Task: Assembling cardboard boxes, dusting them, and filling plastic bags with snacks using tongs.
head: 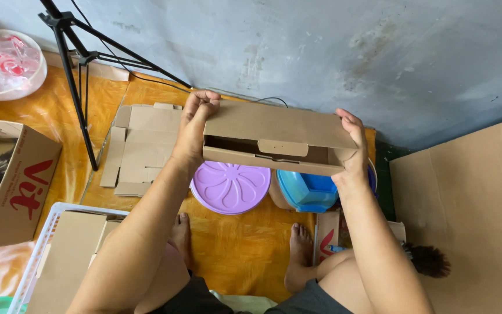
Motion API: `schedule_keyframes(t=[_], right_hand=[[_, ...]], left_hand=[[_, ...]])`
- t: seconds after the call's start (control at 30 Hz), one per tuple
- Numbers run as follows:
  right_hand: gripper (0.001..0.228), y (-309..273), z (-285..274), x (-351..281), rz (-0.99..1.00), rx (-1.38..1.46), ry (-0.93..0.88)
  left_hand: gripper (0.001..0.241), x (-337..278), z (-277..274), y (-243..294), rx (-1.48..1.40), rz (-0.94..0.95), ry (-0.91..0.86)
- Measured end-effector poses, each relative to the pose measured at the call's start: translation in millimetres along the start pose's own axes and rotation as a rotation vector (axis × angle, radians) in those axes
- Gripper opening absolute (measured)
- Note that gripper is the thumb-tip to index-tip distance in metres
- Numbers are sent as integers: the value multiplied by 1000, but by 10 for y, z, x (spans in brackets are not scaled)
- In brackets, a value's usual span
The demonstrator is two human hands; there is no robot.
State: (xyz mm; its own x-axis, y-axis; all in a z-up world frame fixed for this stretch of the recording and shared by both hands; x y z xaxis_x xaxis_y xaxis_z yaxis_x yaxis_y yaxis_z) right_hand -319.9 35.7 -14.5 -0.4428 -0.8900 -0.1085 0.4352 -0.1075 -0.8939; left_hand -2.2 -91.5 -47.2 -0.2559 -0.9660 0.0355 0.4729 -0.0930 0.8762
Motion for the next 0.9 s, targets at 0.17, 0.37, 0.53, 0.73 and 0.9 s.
schedule_keyframes(t=[0.17,0.37,0.53,0.73,0.9], right_hand=[[29,117,125,-116,202,-229,21],[39,655,-25,31,235,-413,84],[85,1011,270,-139,465,-575,-92],[86,1157,501,-405,533,-646,-139],[86,1564,-60,34,424,-742,-55]], left_hand=[[30,28,-84,128,46,-5,1],[48,200,-733,-500,471,-422,36],[50,140,-1188,-866,888,-620,8],[50,230,-1631,-1546,969,-647,0],[90,105,-1042,-632,1378,-506,87]])
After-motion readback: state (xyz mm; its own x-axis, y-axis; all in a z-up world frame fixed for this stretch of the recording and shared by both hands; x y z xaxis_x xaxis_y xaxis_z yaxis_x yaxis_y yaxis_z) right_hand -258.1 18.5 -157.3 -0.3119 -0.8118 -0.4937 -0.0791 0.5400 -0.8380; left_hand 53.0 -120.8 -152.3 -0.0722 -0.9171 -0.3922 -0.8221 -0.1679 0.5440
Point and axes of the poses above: each hand's wrist, its own x-axis towards the middle knuckle, its own z-axis out of the palm, y = z × x, the point moved 7 cm from there along x, towards the middle knuckle, and after that the axes turned 8 degrees about -y, right-handed, at the moved point
